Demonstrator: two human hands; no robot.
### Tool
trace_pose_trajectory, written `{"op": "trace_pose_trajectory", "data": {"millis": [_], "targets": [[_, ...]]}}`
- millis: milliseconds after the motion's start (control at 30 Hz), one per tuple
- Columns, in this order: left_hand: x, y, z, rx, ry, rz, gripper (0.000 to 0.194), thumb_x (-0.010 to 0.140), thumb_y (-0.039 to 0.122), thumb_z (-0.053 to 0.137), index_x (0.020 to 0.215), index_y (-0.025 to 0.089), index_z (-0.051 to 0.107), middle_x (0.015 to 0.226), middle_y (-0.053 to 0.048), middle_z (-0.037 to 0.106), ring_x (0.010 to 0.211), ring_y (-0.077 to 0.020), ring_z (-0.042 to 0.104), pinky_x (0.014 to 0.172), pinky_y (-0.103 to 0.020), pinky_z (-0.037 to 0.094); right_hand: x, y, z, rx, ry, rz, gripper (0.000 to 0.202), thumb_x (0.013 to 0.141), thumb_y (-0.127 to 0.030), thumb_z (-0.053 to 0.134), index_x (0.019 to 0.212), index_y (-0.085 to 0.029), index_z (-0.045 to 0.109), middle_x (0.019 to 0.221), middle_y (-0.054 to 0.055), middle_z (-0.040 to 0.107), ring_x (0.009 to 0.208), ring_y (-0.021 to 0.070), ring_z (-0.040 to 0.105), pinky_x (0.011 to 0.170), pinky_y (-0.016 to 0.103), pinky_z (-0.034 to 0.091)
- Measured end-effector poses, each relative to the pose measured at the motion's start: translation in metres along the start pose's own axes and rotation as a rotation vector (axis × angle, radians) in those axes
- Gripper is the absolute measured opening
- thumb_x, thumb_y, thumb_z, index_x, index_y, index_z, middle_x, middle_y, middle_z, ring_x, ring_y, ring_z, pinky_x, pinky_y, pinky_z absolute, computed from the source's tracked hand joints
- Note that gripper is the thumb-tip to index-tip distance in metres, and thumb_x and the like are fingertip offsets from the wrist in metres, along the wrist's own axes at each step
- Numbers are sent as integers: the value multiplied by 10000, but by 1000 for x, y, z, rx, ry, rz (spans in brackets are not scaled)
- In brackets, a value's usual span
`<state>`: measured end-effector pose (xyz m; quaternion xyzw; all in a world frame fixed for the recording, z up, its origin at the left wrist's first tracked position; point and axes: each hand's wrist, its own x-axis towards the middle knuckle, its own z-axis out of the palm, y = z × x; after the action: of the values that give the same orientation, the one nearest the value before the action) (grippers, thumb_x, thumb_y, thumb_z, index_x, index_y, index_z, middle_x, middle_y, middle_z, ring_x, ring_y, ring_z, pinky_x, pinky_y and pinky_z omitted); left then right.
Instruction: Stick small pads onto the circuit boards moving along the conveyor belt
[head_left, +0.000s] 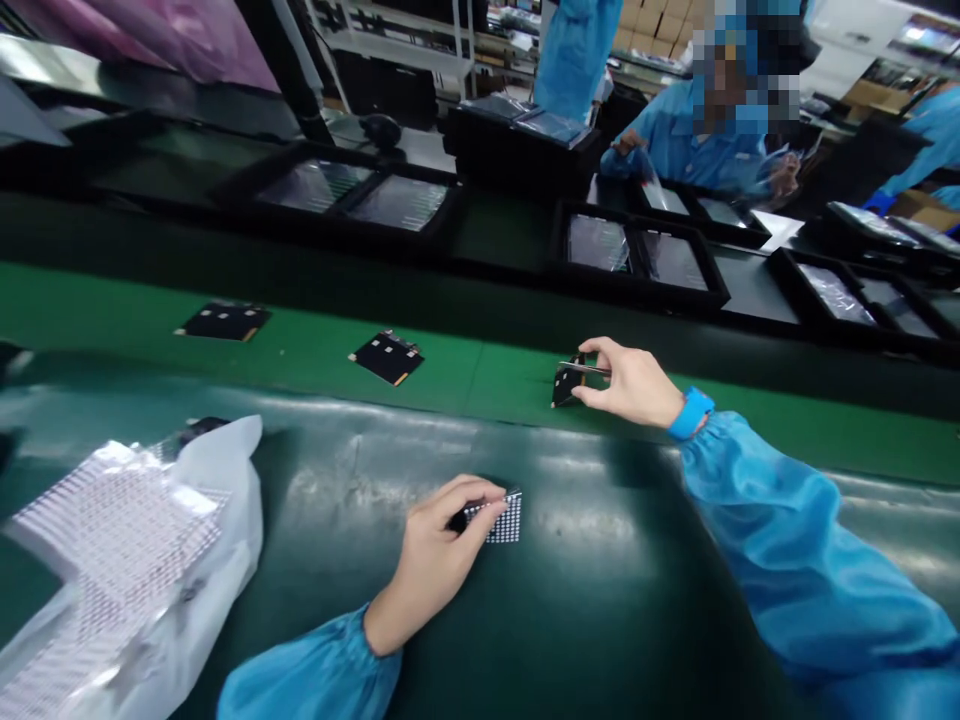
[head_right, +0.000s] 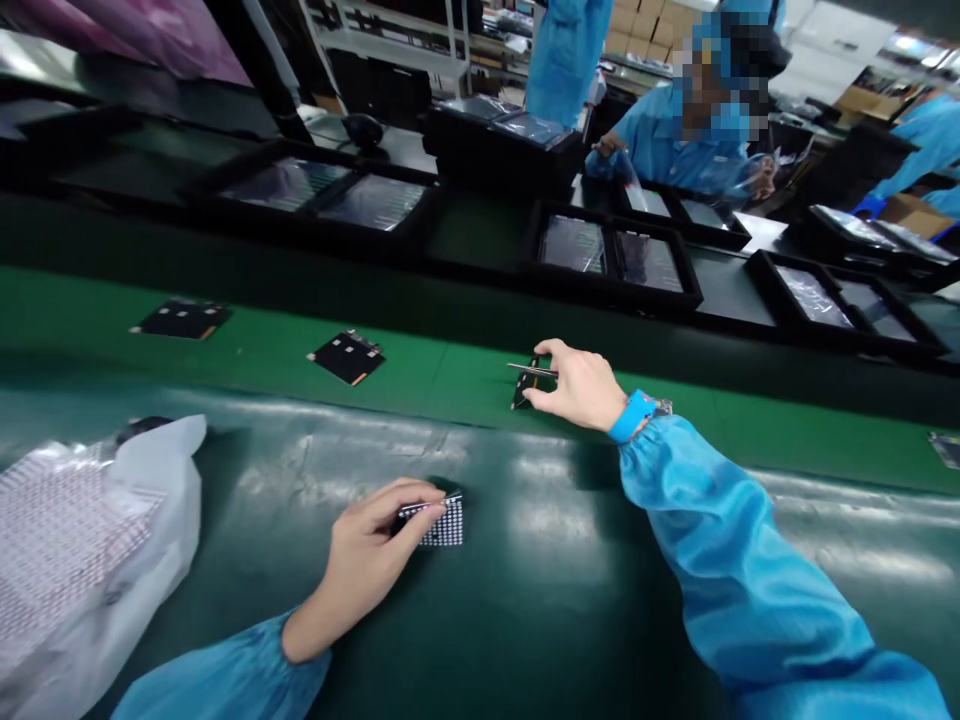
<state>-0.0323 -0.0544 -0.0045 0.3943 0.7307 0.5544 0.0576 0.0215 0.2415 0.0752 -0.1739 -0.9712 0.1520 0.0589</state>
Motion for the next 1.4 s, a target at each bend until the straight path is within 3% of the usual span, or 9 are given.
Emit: {"op": "trace_pose_trajectory", "data": {"millis": [100,300,467,833,967,1067,1167,1300,1400], "targets": [[-1,6,-1,-52,-9,-24,95,877,154,686,825,205,748,804,-24,767,712,-158,728,676,-243,574,30,-40,15,4,-50,-82,698,789,-514,768,1363,-174,563,1018,79,761,913,286,724,797,354,505],[-7,6,-16,-114,41,-43,84,871,132,702,844,198,745,801,-37,761,712,-164,724,676,-250,569,85,-133,94,-62,-116,-126,602,877,-680,617,1241,-202,639,1127,134,753,1021,341,715,816,388,523],[-12,6,-30,-108,93,-68,102,857,108,704,840,199,746,792,-38,759,706,-167,723,671,-249,573,98,-167,129,-107,-115,-86,594,872,-663,618,1128,-127,640,1097,188,745,979,341,726,792,379,534],[-12,3,-27,-164,96,-119,91,858,111,708,831,189,747,806,-43,757,725,-170,719,687,-262,564,95,-112,45,60,-48,6,565,741,-539,758,1143,-151,672,1001,129,752,919,330,719,779,385,525],[-10,-4,-26,-146,90,-132,91,866,126,698,836,196,748,823,-38,763,744,-175,722,707,-274,558,111,-136,51,154,-67,-85,646,697,-515,826,1198,-140,662,1023,127,744,954,320,704,836,392,527],[-7,-7,-25,-133,94,-147,83,880,165,687,831,194,747,809,-40,764,737,-179,720,709,-285,559,108,-139,60,517,22,-141,448,842,-542,693,1075,-159,696,942,78,728,865,243,696,787,344,540],[-2,-8,-19,-114,83,-160,81,883,188,685,834,193,749,806,-40,763,736,-177,713,715,-284,561,72,-109,55,927,53,-48,542,967,-631,456,832,-167,703,719,39,652,625,157,627,597,274,525],[7,-9,0,-97,16,-140,75,885,189,691,845,199,754,833,-35,765,760,-171,710,723,-270,556,-8,-56,44,1150,-69,172,598,903,-721,529,789,-160,702,474,-27,498,371,99,446,370,225,387],[16,-6,19,-95,-48,-103,73,876,168,695,845,200,752,830,-30,765,760,-170,712,725,-269,555,-57,-32,45,1348,-120,262,481,880,-632,651,882,-154,709,567,12,630,436,135,573,419,254,486]]}}
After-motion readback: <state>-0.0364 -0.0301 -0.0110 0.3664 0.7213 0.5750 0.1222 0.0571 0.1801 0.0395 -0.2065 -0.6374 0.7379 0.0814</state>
